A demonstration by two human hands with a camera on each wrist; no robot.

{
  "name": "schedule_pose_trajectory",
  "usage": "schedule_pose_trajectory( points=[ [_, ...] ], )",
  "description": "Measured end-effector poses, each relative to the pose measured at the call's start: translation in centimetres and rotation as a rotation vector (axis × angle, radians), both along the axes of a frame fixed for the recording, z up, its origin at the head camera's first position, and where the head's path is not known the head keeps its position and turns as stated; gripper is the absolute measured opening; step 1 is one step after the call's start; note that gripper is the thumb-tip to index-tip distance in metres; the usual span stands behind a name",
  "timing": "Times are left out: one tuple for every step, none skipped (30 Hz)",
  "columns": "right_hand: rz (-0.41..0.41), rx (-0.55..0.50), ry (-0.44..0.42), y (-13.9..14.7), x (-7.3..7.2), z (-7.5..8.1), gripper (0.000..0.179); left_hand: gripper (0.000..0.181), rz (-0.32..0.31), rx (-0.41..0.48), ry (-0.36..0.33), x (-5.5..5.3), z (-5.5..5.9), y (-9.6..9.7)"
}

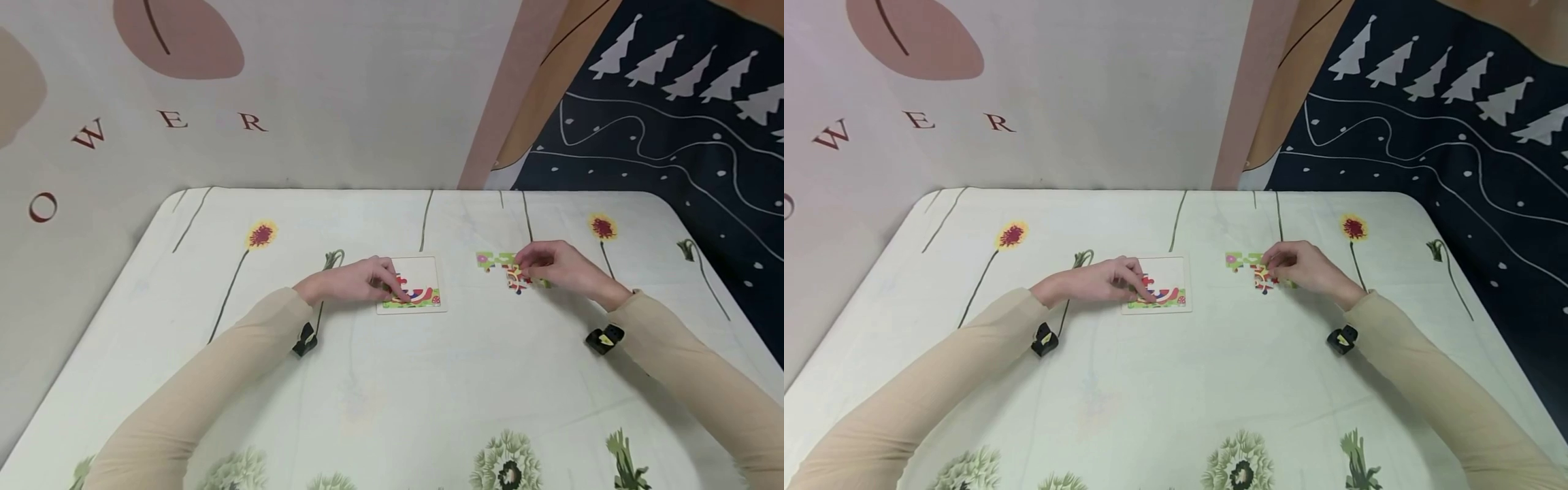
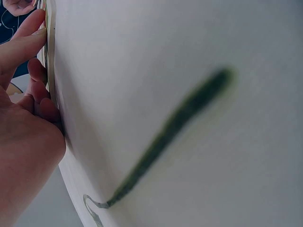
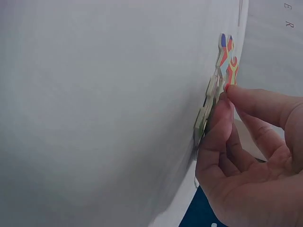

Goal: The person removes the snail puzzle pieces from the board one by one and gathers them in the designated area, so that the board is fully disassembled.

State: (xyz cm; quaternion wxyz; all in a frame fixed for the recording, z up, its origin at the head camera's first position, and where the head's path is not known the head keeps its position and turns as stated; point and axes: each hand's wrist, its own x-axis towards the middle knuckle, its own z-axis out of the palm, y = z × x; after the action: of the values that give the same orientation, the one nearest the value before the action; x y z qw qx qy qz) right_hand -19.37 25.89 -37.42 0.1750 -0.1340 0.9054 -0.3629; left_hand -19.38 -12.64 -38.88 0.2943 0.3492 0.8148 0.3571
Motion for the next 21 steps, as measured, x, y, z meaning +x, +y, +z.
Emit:
schedule_pose_trajectory(
  points=[
    [0.003,0.003,0.004,0.0,0.0,-0.05,0.022,0.026,0.003,-0.004,-0.002,0.03,0.05,0.02],
    [0.007,0.008,0.011,-0.01,-0.01,-0.1,0.022,0.026,0.004,-0.005,-0.002,0.01,0.04,0.02],
    [0.011,0.012,0.017,-0.02,-0.01,-0.14,0.022,0.026,0.006,-0.007,-0.001,0.01,0.05,0.01],
    [0.015,0.015,0.024,-0.03,-0.01,-0.18,0.021,0.026,0.008,-0.01,-0.001,0.01,0.06,0.0],
    [0.017,0.019,0.028,-0.05,-0.01,-0.22,0.021,0.026,0.009,-0.011,-0.002,0.0,0.05,0.0],
    [0.02,0.024,0.034,-0.06,0.0,-0.25,0.02,0.026,0.01,-0.011,-0.001,0.0,0.02,0.0],
    [0.024,0.028,0.041,-0.08,0.01,-0.27,0.02,0.026,0.01,-0.013,0.0,-0.01,0.0,0.0],
    [0.026,0.033,0.045,-0.09,0.02,-0.29,0.02,0.026,0.009,-0.011,0.001,0.0,0.0,-0.01],
    [0.026,0.035,0.046,-0.1,0.03,-0.29,0.019,0.026,0.007,-0.008,-0.001,0.01,0.02,-0.01],
    [0.026,0.037,0.048,-0.1,0.05,-0.29,0.019,0.026,0.005,-0.003,-0.003,0.01,0.05,-0.01],
    [0.026,0.037,0.049,-0.1,0.07,-0.28,0.019,0.026,0.004,0.001,-0.003,0.02,0.07,-0.01],
    [0.026,0.035,0.049,-0.09,0.09,-0.27,0.019,0.027,0.001,0.005,-0.002,0.02,0.1,-0.01],
    [0.026,0.033,0.048,-0.1,0.11,-0.25,0.019,0.027,-0.002,0.009,-0.002,0.03,0.14,-0.01],
    [0.025,0.032,0.049,-0.1,0.13,-0.23,0.019,0.027,-0.004,0.012,-0.001,0.02,0.15,-0.02],
    [0.024,0.03,0.048,-0.11,0.15,-0.21,0.019,0.027,-0.007,0.016,-0.001,0.03,0.16,-0.02],
    [0.023,0.028,0.047,-0.11,0.17,-0.2,0.019,0.027,-0.01,0.018,0.0,0.02,0.16,-0.02],
    [0.023,0.028,0.047,-0.12,0.18,-0.2,0.019,0.027,-0.01,0.017,0.003,0.03,0.15,-0.03],
    [0.021,0.03,0.048,-0.12,0.18,-0.2,0.019,0.027,-0.012,0.019,0.001,0.03,0.15,-0.04],
    [0.02,0.032,0.048,-0.13,0.18,-0.21,0.019,0.027,-0.012,0.02,0.001,0.03,0.15,-0.03],
    [0.019,0.034,0.047,-0.14,0.17,-0.23,0.019,0.026,-0.011,0.019,0.0,0.03,0.15,-0.03],
    [0.018,0.035,0.048,-0.14,0.16,-0.26,0.018,0.026,-0.012,0.021,-0.001,0.04,0.16,-0.02]
  ],
)
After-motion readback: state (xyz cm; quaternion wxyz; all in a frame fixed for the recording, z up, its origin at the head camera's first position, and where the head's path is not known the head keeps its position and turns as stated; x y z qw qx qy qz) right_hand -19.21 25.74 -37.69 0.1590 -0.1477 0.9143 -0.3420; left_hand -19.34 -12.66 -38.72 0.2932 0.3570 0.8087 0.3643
